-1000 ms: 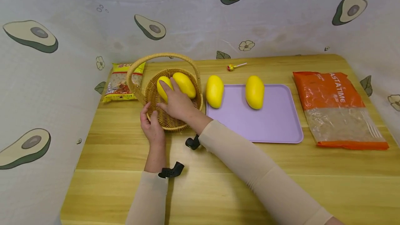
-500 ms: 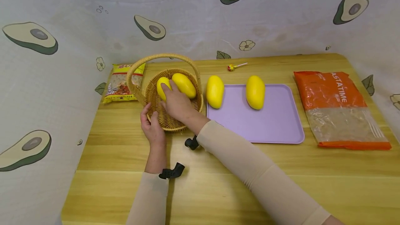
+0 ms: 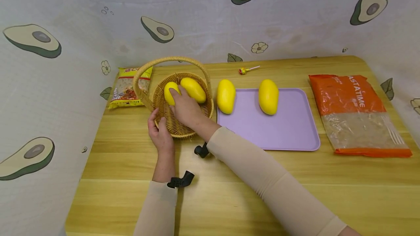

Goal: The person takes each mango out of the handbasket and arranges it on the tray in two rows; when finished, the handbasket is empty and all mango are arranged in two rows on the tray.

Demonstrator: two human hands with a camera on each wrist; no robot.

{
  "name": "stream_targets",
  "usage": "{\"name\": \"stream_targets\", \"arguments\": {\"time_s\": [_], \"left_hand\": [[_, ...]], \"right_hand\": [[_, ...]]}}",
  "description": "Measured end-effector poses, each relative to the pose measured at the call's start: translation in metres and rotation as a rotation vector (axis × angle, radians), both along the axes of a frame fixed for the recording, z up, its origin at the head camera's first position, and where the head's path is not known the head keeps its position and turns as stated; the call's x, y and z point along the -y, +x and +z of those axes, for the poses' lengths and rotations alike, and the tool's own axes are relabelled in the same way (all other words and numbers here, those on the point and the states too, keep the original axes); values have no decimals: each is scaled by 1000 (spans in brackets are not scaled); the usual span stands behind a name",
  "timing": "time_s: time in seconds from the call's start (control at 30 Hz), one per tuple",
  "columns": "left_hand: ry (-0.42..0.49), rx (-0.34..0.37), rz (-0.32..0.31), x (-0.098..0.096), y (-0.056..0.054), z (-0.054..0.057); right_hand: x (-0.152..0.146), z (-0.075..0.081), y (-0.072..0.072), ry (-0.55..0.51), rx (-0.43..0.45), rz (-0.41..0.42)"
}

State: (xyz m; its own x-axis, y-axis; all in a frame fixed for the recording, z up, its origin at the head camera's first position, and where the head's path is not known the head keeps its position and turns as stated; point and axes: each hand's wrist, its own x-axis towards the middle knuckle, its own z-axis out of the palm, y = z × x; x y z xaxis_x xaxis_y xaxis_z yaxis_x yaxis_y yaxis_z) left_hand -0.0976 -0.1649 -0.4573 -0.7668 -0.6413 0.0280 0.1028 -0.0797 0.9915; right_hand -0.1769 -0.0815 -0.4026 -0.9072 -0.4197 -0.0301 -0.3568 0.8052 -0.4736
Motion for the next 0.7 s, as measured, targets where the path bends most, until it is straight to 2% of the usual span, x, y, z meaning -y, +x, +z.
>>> {"name": "stream_targets", "arguments": {"time_s": [0.2, 0.4, 0.7], "left_hand": [[-8, 2, -3, 0, 1, -1], [-8, 0, -9, 0, 2, 0], [-4, -11, 6, 0, 0, -1]], "right_hand": [[0, 4, 3, -74, 23, 14], [-7, 17, 12, -175, 26, 41], [-47, 36, 37, -279, -7, 79]]}}
